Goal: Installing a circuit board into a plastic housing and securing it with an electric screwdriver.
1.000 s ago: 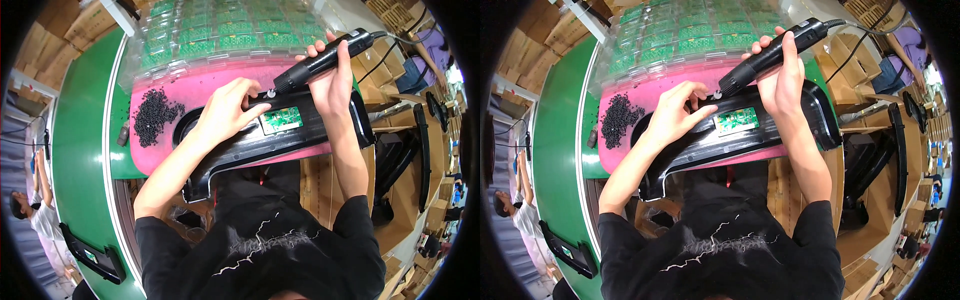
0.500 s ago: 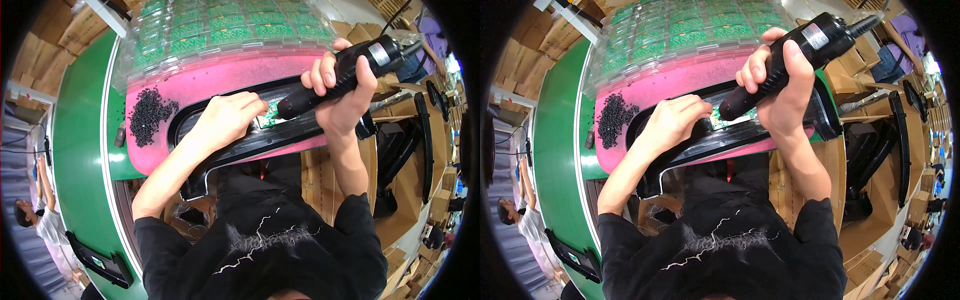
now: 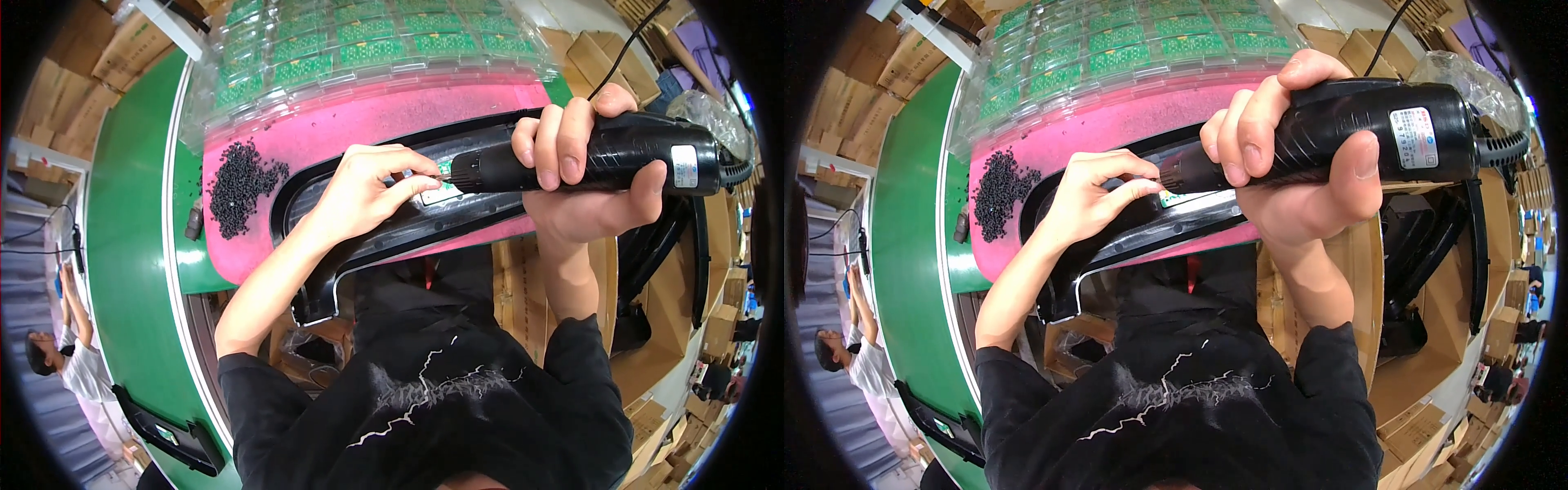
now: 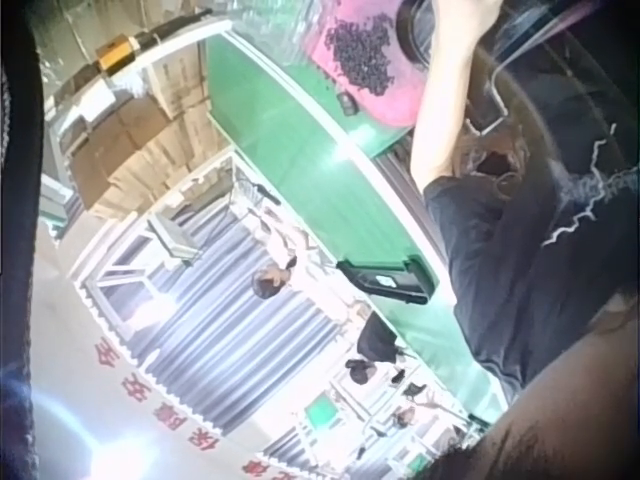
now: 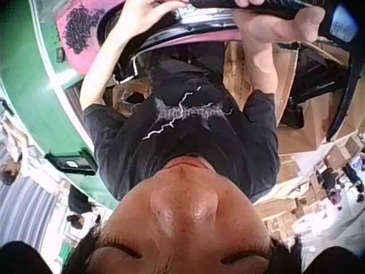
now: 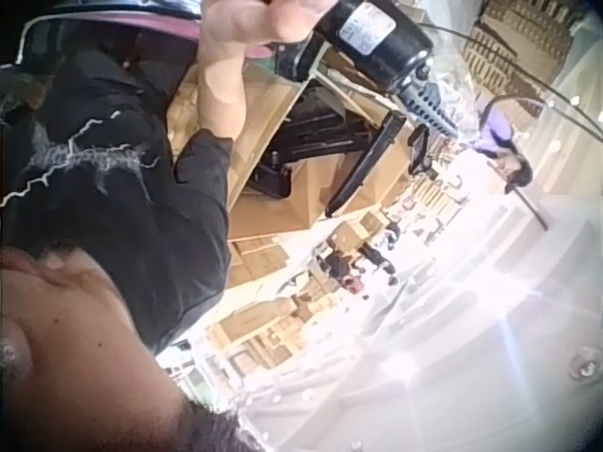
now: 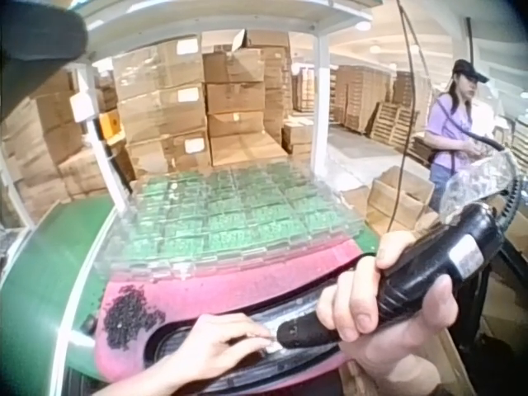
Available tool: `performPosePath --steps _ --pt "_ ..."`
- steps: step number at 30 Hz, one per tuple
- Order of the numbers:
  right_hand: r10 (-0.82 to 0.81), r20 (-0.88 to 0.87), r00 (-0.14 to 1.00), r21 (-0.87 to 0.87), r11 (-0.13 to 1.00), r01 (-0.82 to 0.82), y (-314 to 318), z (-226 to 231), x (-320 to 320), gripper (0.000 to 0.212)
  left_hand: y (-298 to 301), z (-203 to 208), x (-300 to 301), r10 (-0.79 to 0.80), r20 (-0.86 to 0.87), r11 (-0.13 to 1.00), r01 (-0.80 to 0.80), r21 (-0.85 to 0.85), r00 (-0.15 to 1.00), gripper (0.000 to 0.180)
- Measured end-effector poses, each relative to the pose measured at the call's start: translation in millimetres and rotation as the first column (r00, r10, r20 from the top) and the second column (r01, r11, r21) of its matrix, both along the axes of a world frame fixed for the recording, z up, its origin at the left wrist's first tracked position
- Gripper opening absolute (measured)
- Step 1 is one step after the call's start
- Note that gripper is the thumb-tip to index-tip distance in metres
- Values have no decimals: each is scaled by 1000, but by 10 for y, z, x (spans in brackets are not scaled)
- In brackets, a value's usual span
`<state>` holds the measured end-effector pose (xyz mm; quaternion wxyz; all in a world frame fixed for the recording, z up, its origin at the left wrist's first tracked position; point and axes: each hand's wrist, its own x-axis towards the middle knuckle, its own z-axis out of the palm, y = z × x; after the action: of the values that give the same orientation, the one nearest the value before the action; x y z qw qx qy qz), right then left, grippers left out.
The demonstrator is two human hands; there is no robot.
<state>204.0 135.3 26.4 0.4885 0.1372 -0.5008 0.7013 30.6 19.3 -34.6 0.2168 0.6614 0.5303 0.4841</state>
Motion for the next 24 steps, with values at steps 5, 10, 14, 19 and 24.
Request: performPosePath --steps 5,10,14,19,24 --pt "8 8 1000 33 999 -9 -17 -44 -33 61 5 -13 11 5 50 995 0 -97 999 11" --pt "-64 79 995 -42 997 68 -75 -41 -72 59 6 -63 -10 64 -90 998 -65 -7 994 13" --pt "-86 86 993 -115 989 96 -63 -103 -106 54 17 -37 40 126 -235 984 -92 154 964 18" --pt "-141 104 984 -115 981 153 -65 -184 -137 49 14 -34 68 194 -314 952 -101 288 929 18" --pt "-155 100 983 -34 987 159 -10 -167 -91 48 16 -18 92 223 -327 942 -116 315 918 17"
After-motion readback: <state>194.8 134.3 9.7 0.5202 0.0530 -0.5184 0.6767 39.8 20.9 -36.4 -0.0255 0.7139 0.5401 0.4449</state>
